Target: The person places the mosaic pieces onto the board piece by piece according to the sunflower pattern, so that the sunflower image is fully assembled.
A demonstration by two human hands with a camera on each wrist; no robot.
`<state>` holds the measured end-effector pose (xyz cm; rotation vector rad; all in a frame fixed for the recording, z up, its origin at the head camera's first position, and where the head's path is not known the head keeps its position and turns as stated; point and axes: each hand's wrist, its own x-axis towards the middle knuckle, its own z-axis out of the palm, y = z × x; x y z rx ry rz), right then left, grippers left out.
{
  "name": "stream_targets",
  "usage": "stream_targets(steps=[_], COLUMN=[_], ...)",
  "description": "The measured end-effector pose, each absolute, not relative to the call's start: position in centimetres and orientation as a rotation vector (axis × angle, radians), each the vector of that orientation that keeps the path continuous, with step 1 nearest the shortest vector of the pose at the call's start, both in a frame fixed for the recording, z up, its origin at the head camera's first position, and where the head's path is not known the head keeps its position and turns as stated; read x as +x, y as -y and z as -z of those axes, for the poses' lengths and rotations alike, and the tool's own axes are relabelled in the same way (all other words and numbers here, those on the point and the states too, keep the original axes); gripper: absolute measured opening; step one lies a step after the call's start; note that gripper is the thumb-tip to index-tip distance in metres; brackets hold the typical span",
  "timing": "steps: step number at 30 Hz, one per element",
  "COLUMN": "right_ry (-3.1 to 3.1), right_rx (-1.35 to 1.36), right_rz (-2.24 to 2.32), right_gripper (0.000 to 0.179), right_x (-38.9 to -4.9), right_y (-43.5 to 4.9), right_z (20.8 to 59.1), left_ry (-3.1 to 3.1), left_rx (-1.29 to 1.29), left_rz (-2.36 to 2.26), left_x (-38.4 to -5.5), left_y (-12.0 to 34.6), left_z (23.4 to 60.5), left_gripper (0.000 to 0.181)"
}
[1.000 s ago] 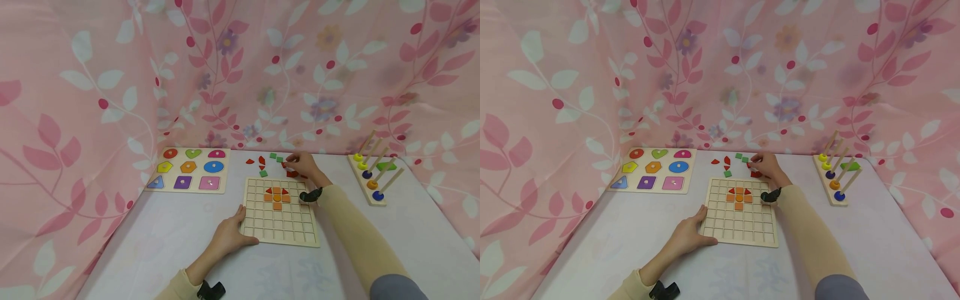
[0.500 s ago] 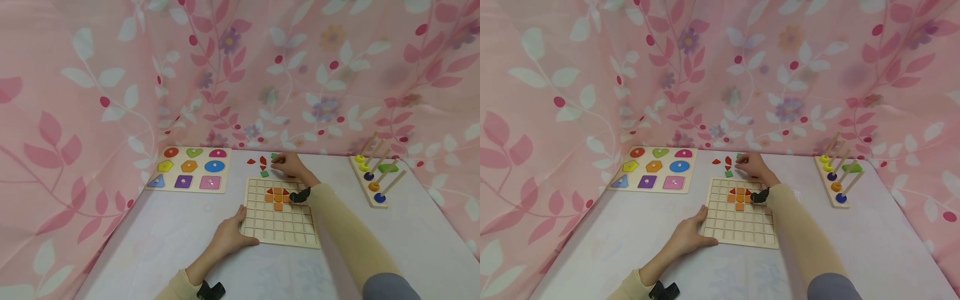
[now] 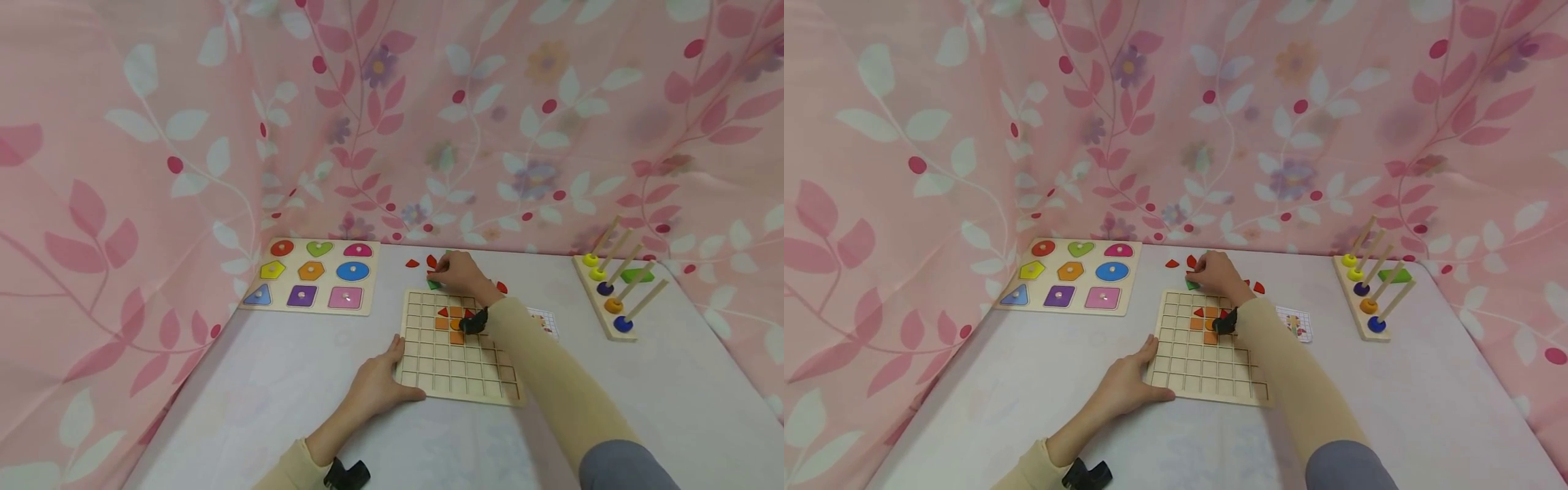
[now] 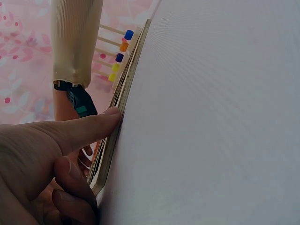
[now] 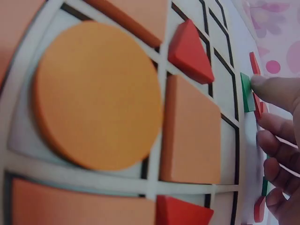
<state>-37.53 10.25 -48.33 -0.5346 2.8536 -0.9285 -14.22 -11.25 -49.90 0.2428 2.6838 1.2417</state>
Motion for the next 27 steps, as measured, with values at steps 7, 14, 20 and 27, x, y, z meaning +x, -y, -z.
stream_targets(steps=[7,14,20,27], right_ry=[-2.872,-2.9,-2.909,-2.887], right_rx=[-0.455,-0.482,-0.493,-0.446], right_rz=[0.913,0.888,0.854,0.835], right_gripper=[0.03,0.027,0.028,0.032], right_x=[-37.51,-37.65,-37.33,-37.13], right_y=[-9.97,-10.02,-10.26,-10.31], right_z=[48.45,48.3,47.76,47.48], left_ry=[-2.695,-2.689,-2.684,-2.661], left_rx=[0.246,0.243,0.243,0.219], left_rz=[-1.227,-1.235,-1.237,-1.25], left_x=[-14.26,-14.22,-14.21,-14.24], left_y=[11.24,11.1,11.11,11.16], left_z=[49.98,49.88,49.81,49.75], left_gripper=[0.112,0.112,0.112,0.112])
